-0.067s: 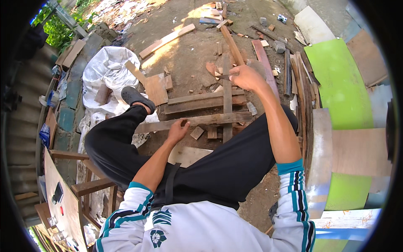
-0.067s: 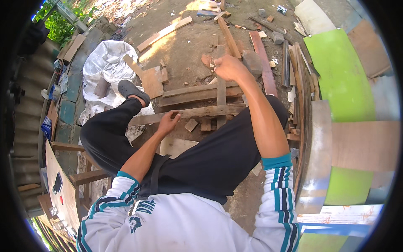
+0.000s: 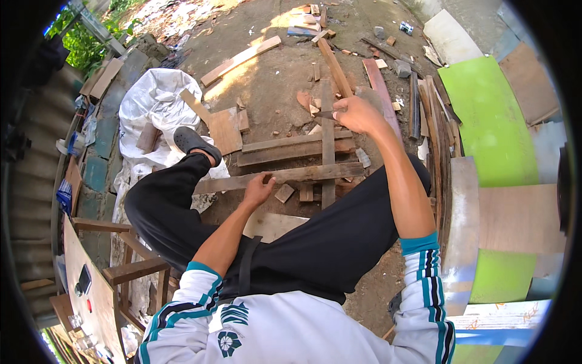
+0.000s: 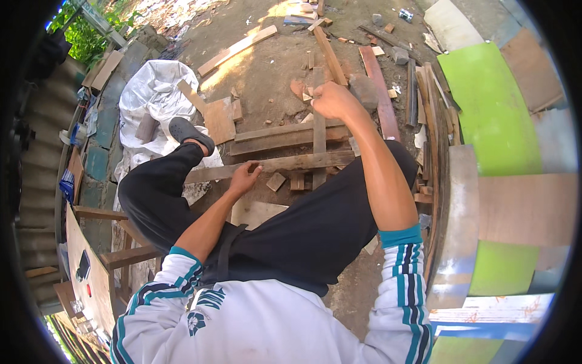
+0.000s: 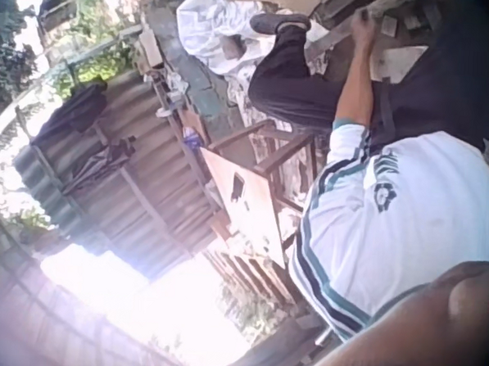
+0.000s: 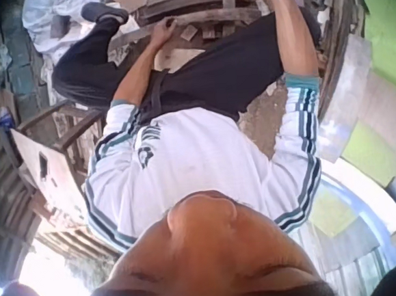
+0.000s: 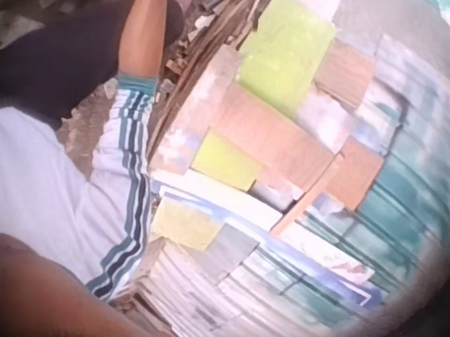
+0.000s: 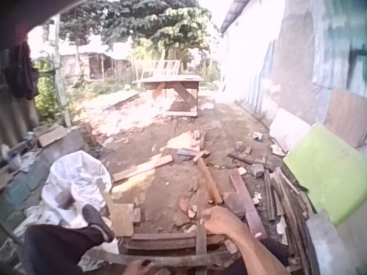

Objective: The person sits on the ground and uses a hammer to repeatedly strike a wooden plank, breaking it into smaller pieces. The person then picks up a long curved piece of wood and examines it.

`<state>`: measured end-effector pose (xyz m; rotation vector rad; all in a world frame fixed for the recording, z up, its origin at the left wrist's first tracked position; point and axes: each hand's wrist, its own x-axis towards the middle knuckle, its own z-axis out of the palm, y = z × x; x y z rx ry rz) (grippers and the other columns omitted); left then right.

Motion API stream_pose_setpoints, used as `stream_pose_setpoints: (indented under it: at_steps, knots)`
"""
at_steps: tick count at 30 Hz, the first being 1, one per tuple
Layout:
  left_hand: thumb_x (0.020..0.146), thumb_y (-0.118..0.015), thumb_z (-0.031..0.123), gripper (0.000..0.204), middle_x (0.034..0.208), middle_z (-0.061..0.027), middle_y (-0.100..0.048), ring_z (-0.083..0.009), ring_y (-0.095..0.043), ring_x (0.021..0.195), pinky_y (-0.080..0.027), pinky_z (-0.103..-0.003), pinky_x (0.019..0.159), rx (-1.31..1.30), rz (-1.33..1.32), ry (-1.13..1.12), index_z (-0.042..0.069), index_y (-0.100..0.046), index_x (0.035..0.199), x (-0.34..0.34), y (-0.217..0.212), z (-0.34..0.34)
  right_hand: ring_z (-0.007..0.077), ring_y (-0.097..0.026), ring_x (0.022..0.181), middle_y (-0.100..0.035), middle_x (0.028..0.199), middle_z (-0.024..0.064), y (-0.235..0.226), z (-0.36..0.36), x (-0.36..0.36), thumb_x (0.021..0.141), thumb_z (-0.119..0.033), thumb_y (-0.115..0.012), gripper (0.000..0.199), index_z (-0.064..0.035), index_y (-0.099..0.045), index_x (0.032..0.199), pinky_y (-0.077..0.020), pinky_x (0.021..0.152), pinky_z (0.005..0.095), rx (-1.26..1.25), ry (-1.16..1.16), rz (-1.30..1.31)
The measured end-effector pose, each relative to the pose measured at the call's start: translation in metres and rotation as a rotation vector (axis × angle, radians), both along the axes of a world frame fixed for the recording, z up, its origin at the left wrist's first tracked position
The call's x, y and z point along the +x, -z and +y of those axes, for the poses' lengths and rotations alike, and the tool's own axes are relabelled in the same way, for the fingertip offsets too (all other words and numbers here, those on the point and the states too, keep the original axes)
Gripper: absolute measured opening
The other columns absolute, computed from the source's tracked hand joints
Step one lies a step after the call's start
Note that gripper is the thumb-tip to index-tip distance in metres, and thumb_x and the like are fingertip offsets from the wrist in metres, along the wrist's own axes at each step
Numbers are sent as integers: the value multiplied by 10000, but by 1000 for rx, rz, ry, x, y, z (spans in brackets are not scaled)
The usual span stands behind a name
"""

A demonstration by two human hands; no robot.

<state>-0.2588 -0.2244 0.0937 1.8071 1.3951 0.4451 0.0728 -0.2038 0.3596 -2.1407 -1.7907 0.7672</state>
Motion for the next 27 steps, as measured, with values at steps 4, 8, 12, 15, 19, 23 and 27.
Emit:
stream_pose_setpoints:
  at_steps: [4,8,12,15,19,23,27]
  knots:
    - [933,-629,398,473,1142,-208,-704,-358,-674,1073,-522,-420,924,-18,122,74,13,-663,1206,18,1,15,387,-641,1134,-676,1192,237,-11,-25,14,904,-251,-655,397,-66,-674,1255,-483,990,419,7,39,-14]
    - [930,-647,366,441,1129,-225,-703,-355,-667,1089,-518,-419,927,-31,100,20,-4,-676,1168,20,30,19,375,-657,1110,-682,1196,224,-8,-63,15,916,-205,-667,376,-48,-666,1259,-489,977,402,55,180,54]
    - [935,-638,363,425,1136,-208,-694,-348,-645,1112,-489,-433,969,-1,93,25,5,-673,1163,52,57,40,338,-668,1103,-696,1167,205,11,-89,27,926,-172,-662,356,-41,-661,1258,-495,953,372,19,349,149]
    - [913,-663,372,446,1165,-205,-654,-361,-585,1167,-470,-451,989,-17,189,70,17,-657,1184,73,65,72,323,-671,1100,-691,1177,211,25,-96,21,934,-142,-657,334,-39,-662,1252,-488,954,366,59,297,84]
    - [843,-733,404,656,1355,-239,-517,-400,-462,1305,-408,-496,1062,68,373,277,27,-536,1342,113,71,106,345,-668,1077,-689,1149,231,36,-94,38,922,-80,-652,330,-27,-660,1248,-484,942,395,101,316,180]
    - [766,-811,452,986,1495,-222,-377,-387,-294,1437,-277,-511,1164,116,656,522,28,-317,1505,154,95,153,302,-675,977,-696,1057,201,17,-77,35,926,-50,-640,333,-27,-652,1258,-492,877,389,-5,334,99]
    - [611,-898,527,1293,1479,-210,-395,-385,-343,1417,-261,-519,1179,264,822,655,-1,-180,1547,181,129,183,257,-644,871,-670,973,159,3,-71,37,927,-24,-635,339,-18,-641,1266,-489,795,346,-20,387,61]
